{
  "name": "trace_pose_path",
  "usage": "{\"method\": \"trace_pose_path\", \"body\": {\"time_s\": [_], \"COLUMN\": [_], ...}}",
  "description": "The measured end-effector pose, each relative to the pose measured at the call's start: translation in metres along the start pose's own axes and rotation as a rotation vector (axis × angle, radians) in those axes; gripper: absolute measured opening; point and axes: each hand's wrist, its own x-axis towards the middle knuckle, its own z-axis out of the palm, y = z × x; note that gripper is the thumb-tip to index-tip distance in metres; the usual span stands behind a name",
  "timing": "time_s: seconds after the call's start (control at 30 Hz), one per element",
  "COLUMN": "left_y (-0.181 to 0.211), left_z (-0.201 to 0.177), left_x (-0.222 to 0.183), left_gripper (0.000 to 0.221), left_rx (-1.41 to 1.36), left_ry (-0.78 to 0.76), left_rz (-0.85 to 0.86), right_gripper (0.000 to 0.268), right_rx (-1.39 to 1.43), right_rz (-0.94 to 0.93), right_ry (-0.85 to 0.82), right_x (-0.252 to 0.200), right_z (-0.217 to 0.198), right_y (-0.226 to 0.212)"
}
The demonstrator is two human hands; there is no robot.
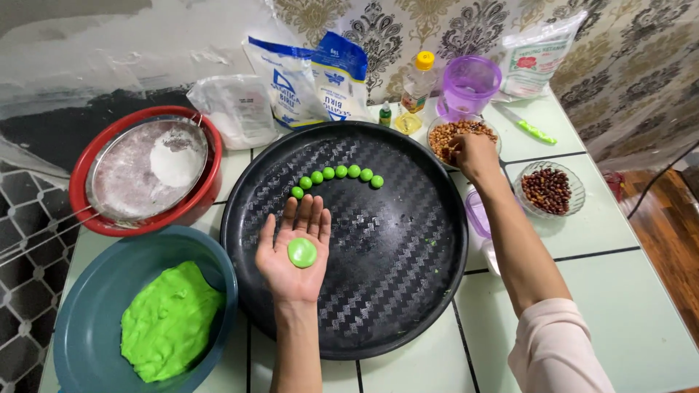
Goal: Rolling small pieces of green dough into balls and arranging them on a tray
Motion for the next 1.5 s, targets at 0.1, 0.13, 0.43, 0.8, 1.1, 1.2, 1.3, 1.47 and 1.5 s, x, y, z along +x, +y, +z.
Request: {"method": "trace_pose_path", "body": {"time_s": [0.1,0.13,0.43,0.8,1.1,1.2,1.3,1.47,1.5], "left_y": [-0.003,-0.005,-0.020,-0.043,-0.051,-0.049,-0.047,-0.051,-0.049], "left_z": [0.001,-0.001,-0.001,-0.014,-0.011,-0.006,-0.003,-0.009,-0.008], "left_x": [-0.003,-0.003,-0.004,-0.015,-0.024,-0.029,-0.031,-0.028,-0.028], "left_gripper": [0.043,0.043,0.044,0.050,0.050,0.047,0.048,0.055,0.055], "left_rx": [0.006,0.014,0.056,0.024,0.159,0.156,0.171,0.175,0.174], "left_ry": [-0.013,-0.024,-0.083,-0.257,-0.283,-0.241,-0.210,-0.216,-0.216], "left_rz": [0.013,0.011,-0.054,-0.128,-0.121,-0.113,-0.143,-0.153,-0.153], "right_gripper": [0.020,0.028,0.042,0.025,0.020,0.023,0.028,0.017,0.017], "right_rx": [-0.013,0.133,1.325,1.114,0.900,0.864,0.839,0.840,0.840], "right_rz": [0.017,0.024,0.049,-0.405,-0.516,-0.563,-0.618,-0.617,-0.617], "right_ry": [-0.001,0.048,0.155,0.040,0.150,0.137,0.087,0.087,0.087], "right_x": [-0.005,-0.012,-0.117,-0.255,-0.266,-0.269,-0.270,-0.265,-0.266], "right_z": [-0.004,-0.012,-0.125,-0.132,-0.114,-0.122,-0.135,-0.131,-0.131], "right_y": [-0.002,-0.009,-0.158,-0.285,-0.291,-0.290,-0.294,-0.295,-0.296]}}
